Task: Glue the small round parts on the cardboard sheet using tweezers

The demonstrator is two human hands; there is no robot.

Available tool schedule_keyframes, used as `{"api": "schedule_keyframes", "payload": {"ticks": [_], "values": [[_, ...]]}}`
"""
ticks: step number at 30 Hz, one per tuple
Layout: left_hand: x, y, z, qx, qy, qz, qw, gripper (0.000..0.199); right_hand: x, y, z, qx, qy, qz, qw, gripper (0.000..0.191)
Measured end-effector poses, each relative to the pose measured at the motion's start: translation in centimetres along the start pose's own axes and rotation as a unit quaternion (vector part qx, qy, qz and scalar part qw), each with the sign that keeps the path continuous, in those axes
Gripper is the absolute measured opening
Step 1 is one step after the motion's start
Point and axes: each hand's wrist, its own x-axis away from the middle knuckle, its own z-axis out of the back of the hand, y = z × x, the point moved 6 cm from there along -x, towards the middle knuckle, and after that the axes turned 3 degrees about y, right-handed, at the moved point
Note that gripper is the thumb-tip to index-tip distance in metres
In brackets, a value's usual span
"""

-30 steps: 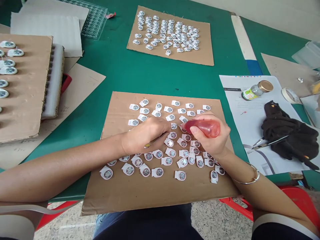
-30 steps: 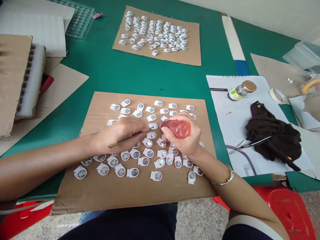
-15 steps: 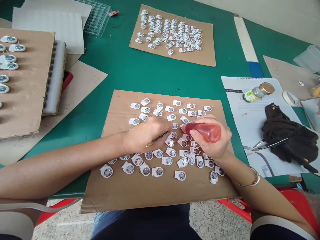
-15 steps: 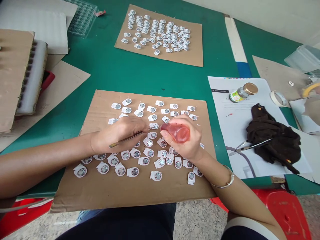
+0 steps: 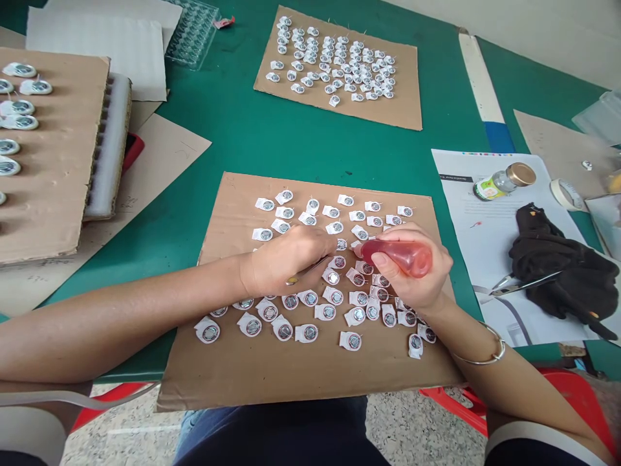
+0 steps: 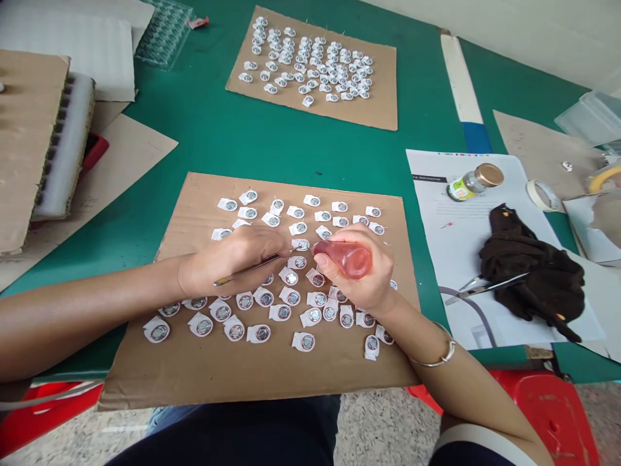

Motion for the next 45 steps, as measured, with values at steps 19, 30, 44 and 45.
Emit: {"api": "schedule_keyframes", "payload": {"ticks": [19, 30, 44, 45], "values": [[0.01, -0.18, -0.08, 0.005, 0.0, -0.001, 1.0, 0.016, 0.04, 0.06, -0.1, -0.018, 0.002, -0.017, 1.0, 0.024], [-0.1, -0.54, 0.33, 0.042, 0.01, 0.009, 0.999, 0.015, 0.18, 0.02, -0.25, -0.019, 0.0, -0.014, 1.0, 0.025], [-0.21, -0.76, 0.6, 0.057, 0.021, 0.018, 0.998, 0.012, 0.34, 0.2, -0.68, -0.037, -0.006, -0.016, 0.999, 0.027], [-0.22, -0.77, 0.59, 0.058, 0.019, 0.022, 0.998, 0.012, 0.32, 0.17, -0.69, -0.039, -0.006, -0.015, 0.999, 0.027]]}}
